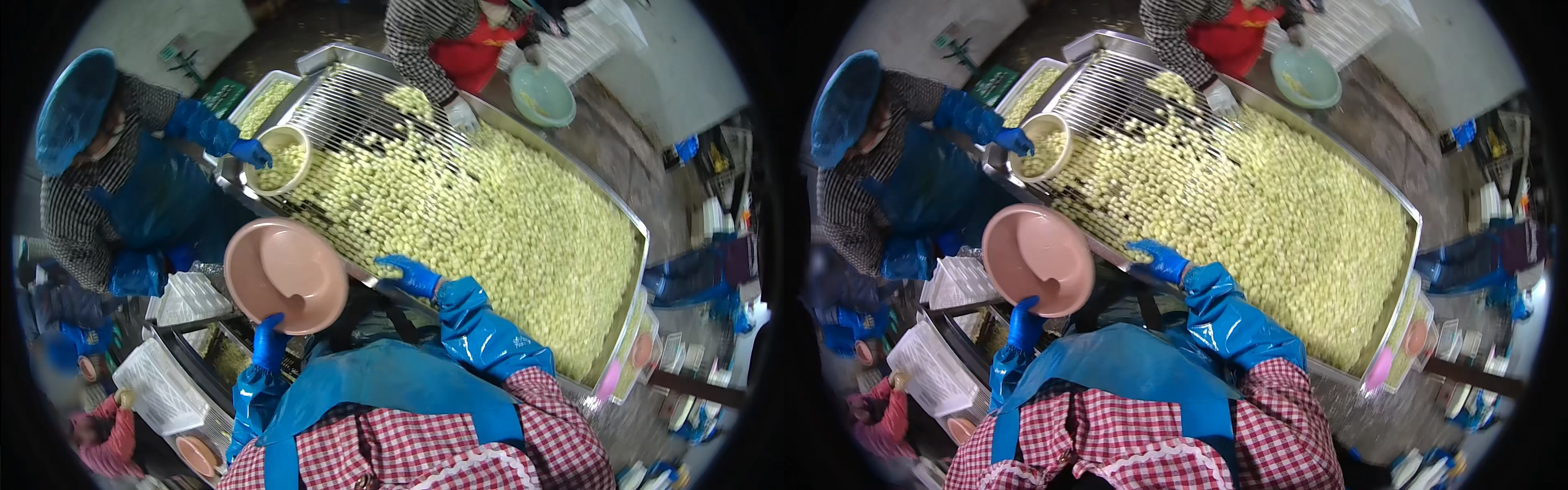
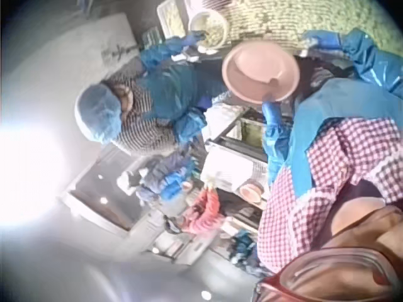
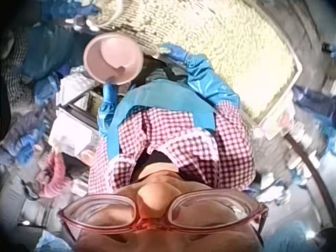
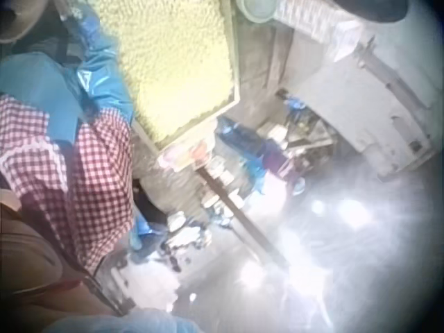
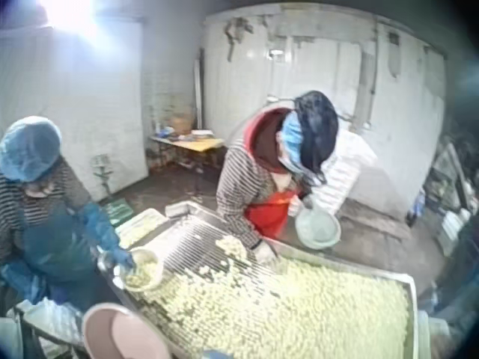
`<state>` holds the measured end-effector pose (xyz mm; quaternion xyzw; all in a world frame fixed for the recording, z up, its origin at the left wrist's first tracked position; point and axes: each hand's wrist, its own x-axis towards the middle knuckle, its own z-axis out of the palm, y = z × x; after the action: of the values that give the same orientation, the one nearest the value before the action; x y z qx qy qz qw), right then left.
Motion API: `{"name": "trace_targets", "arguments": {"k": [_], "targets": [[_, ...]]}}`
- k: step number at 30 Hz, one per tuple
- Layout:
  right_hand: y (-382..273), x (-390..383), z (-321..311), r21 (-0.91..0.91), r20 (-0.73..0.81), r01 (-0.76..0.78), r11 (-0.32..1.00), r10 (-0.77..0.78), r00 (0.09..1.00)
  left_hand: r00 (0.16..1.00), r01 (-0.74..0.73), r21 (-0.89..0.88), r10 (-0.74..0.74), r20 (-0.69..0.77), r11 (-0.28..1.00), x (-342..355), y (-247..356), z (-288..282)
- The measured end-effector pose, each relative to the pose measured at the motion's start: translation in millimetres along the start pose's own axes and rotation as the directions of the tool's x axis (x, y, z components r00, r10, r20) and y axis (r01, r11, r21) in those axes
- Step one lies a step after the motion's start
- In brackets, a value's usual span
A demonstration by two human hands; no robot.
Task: The person sorts peeled garlic cloves from a conveyor belt into a pink bowl using gloved hands. The person repeatedly picks individual cloves and places them into the bowl while other workers perform similar tasks nearby.
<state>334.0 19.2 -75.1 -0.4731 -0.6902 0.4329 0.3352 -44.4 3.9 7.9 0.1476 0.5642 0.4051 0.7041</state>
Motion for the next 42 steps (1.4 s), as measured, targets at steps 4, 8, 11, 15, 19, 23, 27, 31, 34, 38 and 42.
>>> {"name": "trace_targets", "arguments": {"k": [4, 8, 11, 15, 19, 23, 27, 31, 34, 38, 42], "targets": [[61.3, -70.3, 12.9, -0.583, 0.033, -0.269, 0.766, 0.354, 0.935, 0.996, 0.027, -0.150, -0.039, -0.080, 0.988, 5.2, -16.5, -47.6], [102.5, -169.4, -4.7, -0.638, 0.173, -0.194, 0.745, 0.383, 0.907, 0.988, 0.139, -0.258, -0.153, -0.033, 0.956, 13.2, -36.3, -54.7], [73.0, -223.6, -34.9, -0.739, 0.204, -0.217, 0.638, 0.518, 0.831, 0.948, 0.275, -0.264, -0.306, -0.084, 0.925, 14.2, -27.2, -90.5], [34.1, -243.5, -88.0, -0.901, 0.073, -0.389, 0.191, 0.952, 0.298, 0.955, 0.274, -0.163, -0.289, -0.074, 0.948, 0.2, -17.3, -103.3], [41.3, -225.1, -88.6, -0.528, -0.273, -0.807, 0.265, 0.846, 0.457, 0.962, 0.265, 0.075, -0.259, -0.085, 0.961, -12.4, -22.8, -111.5], [46.7, -149.1, -21.4, -0.397, -0.361, -0.714, 0.577, 0.617, 0.699, 0.937, 0.309, 0.073, -0.291, -0.193, 0.948, -29.8, -16.2, -111.2], [73.5, -88.0, 19.3, -0.558, -0.055, -0.689, 0.462, 0.809, 0.586, 0.937, 0.325, 0.125, -0.300, -0.181, 0.938, -27.0, -15.0, -101.6], [73.9, -23.9, 40.4, -0.510, -0.081, -0.689, 0.514, 0.770, 0.633, 0.945, 0.286, 0.096, -0.264, -0.191, 0.953, -25.1, -9.9, -120.3], [59.8, -20.1, 19.7, -0.399, -0.561, -0.664, 0.632, 0.405, 0.722, 0.951, 0.257, 0.098, -0.234, -0.201, 0.961, -30.0, 1.3, -106.3], [112.8, -24.9, -0.1, -0.449, -0.524, -0.670, 0.592, 0.432, 0.734, 0.965, 0.163, 0.055, -0.148, -0.217, 0.985, -24.9, -0.4, -81.4], [108.5, -13.8, 7.1, -0.502, -0.378, -0.680, 0.535, 0.571, 0.728, 0.960, 0.157, 0.083, -0.132, -0.249, 0.984, -29.9, -3.9, -82.1]]}}
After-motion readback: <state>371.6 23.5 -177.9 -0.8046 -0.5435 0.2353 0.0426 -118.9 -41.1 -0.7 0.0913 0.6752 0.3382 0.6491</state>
